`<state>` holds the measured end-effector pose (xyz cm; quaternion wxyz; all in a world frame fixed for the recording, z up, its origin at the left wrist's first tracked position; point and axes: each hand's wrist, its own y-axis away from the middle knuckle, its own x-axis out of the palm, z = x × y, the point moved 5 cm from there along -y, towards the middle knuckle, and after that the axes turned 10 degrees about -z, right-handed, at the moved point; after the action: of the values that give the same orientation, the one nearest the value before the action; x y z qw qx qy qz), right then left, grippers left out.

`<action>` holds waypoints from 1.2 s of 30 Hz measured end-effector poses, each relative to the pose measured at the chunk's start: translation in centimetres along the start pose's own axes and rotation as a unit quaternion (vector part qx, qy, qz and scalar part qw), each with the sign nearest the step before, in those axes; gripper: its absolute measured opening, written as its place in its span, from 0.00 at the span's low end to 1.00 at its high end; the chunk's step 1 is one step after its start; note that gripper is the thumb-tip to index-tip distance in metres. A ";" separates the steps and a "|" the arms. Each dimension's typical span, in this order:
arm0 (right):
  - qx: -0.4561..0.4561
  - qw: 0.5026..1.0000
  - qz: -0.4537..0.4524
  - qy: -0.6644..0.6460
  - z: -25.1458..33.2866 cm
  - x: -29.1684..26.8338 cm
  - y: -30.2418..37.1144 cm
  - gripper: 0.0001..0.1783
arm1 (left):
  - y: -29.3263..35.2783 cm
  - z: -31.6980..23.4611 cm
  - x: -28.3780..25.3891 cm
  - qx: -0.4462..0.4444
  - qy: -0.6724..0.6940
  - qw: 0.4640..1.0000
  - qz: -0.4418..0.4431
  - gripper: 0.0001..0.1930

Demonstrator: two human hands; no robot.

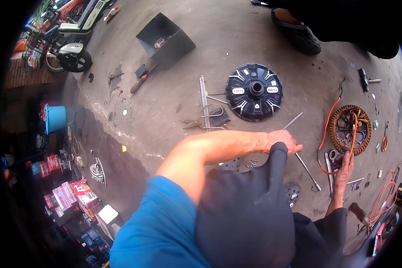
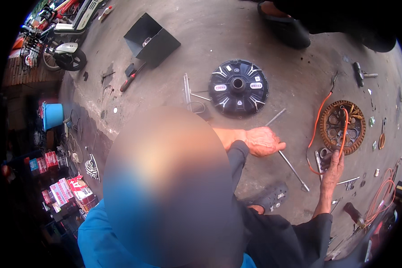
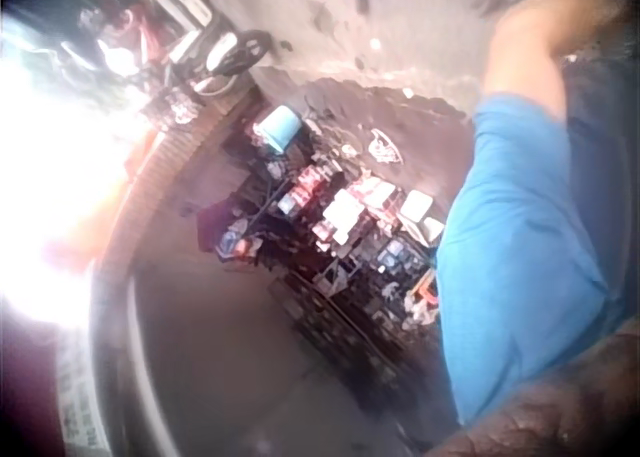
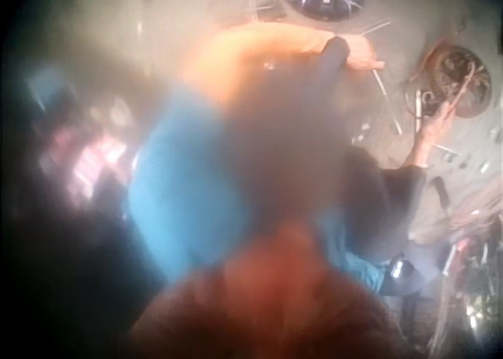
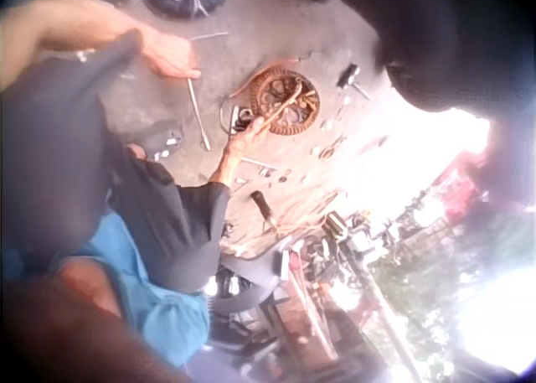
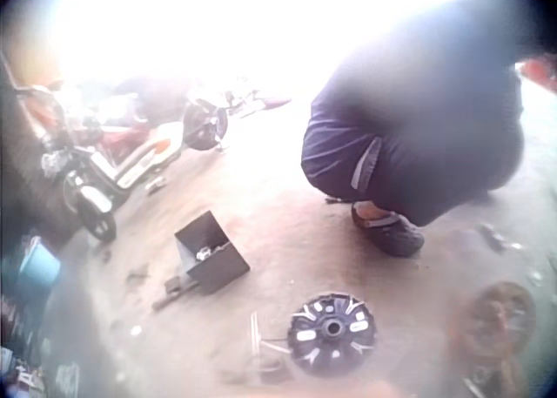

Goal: The person removes the outer rim from a hub motor, wipes the inner surface with a cloth, and then works on the stator assembly and its wiring using pliers.

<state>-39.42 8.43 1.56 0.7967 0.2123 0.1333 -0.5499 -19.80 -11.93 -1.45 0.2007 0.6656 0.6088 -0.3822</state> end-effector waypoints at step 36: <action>0.104 0.993 0.038 0.047 -0.7 4.7 7.0 0.17 | 10.0 2.2 -0.4 -0.290 -0.102 0.938 0.163 0.17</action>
<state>-31.21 7.01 0.16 0.7833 0.3244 0.1049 -0.5199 -10.70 -15.62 -4.50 0.5051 0.6266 0.5524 -0.2169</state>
